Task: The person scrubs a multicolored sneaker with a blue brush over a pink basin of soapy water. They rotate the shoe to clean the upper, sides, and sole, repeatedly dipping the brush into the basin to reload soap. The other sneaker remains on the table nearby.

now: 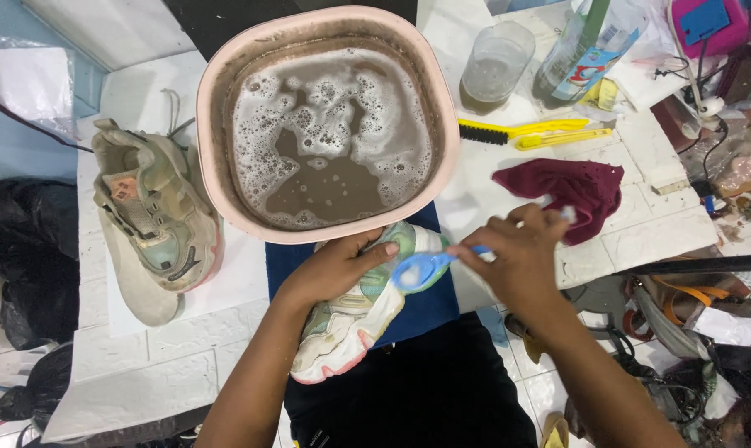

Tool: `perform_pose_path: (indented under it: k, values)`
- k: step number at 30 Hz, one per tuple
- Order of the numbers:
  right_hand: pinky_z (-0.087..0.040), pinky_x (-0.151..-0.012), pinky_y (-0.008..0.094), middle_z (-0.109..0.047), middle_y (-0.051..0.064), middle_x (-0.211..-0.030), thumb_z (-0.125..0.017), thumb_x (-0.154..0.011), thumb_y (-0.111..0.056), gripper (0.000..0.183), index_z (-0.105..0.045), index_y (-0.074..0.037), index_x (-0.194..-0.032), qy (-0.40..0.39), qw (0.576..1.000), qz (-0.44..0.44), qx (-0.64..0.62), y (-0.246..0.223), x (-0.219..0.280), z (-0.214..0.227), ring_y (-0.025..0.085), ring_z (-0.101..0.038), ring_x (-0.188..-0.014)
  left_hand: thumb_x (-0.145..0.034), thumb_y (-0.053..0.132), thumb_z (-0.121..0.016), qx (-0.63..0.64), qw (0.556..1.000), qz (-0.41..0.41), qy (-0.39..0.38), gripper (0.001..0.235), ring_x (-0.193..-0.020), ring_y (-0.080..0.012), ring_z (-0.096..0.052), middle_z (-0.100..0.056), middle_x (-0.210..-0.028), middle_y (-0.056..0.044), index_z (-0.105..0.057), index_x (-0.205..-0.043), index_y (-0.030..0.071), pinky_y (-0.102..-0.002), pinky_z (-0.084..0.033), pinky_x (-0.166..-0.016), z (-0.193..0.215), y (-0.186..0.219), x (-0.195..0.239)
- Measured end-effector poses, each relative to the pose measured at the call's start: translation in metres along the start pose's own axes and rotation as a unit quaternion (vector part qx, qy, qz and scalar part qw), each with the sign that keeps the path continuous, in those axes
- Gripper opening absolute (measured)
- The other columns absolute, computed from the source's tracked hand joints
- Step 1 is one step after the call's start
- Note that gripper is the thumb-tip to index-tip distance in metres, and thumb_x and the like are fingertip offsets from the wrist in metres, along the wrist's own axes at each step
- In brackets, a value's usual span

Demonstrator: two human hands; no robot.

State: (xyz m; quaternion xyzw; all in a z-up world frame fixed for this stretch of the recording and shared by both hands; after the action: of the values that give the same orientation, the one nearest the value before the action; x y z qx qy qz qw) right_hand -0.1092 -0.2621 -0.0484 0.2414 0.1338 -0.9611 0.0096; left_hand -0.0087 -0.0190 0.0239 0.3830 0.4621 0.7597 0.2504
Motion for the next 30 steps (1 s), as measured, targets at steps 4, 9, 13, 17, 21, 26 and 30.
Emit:
perform_pose_path:
  k: [4,9,13,17,21,26,30]
  values:
    - [-0.026,-0.095,0.056,-0.058,0.000,-0.064,-0.088,-0.086,-0.032,0.022,-0.071,-0.021,-0.077,0.027,0.999,-0.035,0.024,0.022,-0.010,0.003,0.030,-0.056,-0.090,-0.101,0.044,-0.055,0.003,1.000,-0.020,0.004,0.065,-0.141,-0.0461,-0.041,-0.050,-0.147,-0.031,-0.055,-0.142,-0.006,-0.057,-0.026,-0.119,0.000,-0.012,-0.006]
    - [-0.022,-0.096,0.053,-0.056,-0.003,-0.062,-0.084,-0.084,-0.042,0.024,-0.069,-0.026,-0.074,0.013,1.000,0.020,0.010,0.027,-0.010,-0.004,0.026,-0.052,-0.091,-0.102,0.043,-0.054,0.000,1.000,-0.024,0.005,0.062,-0.142,-0.0444,-0.040,-0.050,-0.148,-0.030,-0.055,-0.142,-0.004,-0.057,-0.026,-0.119,0.001,-0.019,-0.010]
    - [-0.022,-0.096,0.054,-0.054,-0.002,-0.062,-0.084,-0.087,-0.038,0.023,-0.070,-0.024,-0.076,0.033,0.999,0.024,0.003,0.019,-0.017,-0.002,0.029,-0.051,-0.093,-0.102,0.044,-0.053,-0.003,1.000,-0.027,0.005,0.063,-0.142,-0.0441,-0.040,-0.050,-0.148,-0.030,-0.054,-0.143,-0.004,-0.056,-0.026,-0.120,0.001,-0.010,-0.005]
    - [-0.023,-0.097,0.054,-0.054,-0.003,-0.062,-0.083,-0.084,-0.042,0.022,-0.070,-0.026,-0.075,0.034,0.995,0.080,-0.039,0.033,-0.020,-0.014,0.026,-0.050,-0.093,-0.103,0.042,-0.052,-0.007,0.999,-0.036,-0.007,0.061,-0.141,-0.0445,-0.041,-0.051,-0.147,-0.030,-0.054,-0.142,-0.004,-0.056,-0.028,-0.119,-0.001,-0.034,-0.015]
    - [-0.020,-0.098,0.056,-0.055,-0.002,-0.066,-0.080,-0.088,-0.044,0.026,-0.070,-0.025,-0.075,0.046,0.995,0.088,-0.016,0.049,-0.022,-0.028,0.028,-0.051,-0.097,-0.103,0.044,-0.052,-0.005,0.999,-0.033,0.000,0.064,-0.139,-0.0454,-0.044,-0.052,-0.145,-0.032,-0.055,-0.140,-0.008,-0.057,-0.028,-0.119,-0.002,-0.053,-0.024]
    - [-0.020,-0.100,0.055,-0.054,-0.003,-0.063,-0.081,-0.085,-0.044,0.025,-0.071,-0.025,-0.074,0.031,0.990,0.108,-0.089,0.047,-0.038,-0.027,0.025,-0.047,-0.094,-0.103,0.041,-0.052,-0.008,0.999,-0.038,-0.006,0.060,-0.137,-0.0457,-0.047,-0.054,-0.142,-0.033,-0.057,-0.138,-0.008,-0.058,-0.031,-0.117,-0.002,-0.035,-0.016]
    - [-0.023,-0.097,0.050,-0.056,-0.004,-0.066,-0.075,-0.088,-0.049,0.025,-0.069,-0.029,-0.074,0.022,0.983,0.141,-0.112,0.041,-0.031,-0.035,0.024,-0.049,-0.094,-0.103,0.038,-0.052,-0.001,0.999,-0.047,-0.006,0.055,-0.135,-0.0415,-0.050,-0.058,-0.141,-0.029,-0.060,-0.136,-0.005,-0.056,-0.034,-0.115,-0.002,-0.023,-0.009]
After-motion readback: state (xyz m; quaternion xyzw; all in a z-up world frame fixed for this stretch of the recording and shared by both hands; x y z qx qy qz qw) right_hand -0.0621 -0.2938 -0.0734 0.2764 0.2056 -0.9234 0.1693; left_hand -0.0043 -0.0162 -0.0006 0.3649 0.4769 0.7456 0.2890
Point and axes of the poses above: each hand's wrist, its own x-axis away from the middle knuckle, its own z-axis out of the back of the hand, y = z × x, the point moved 1 cm from there along -x, towards the middle knuckle
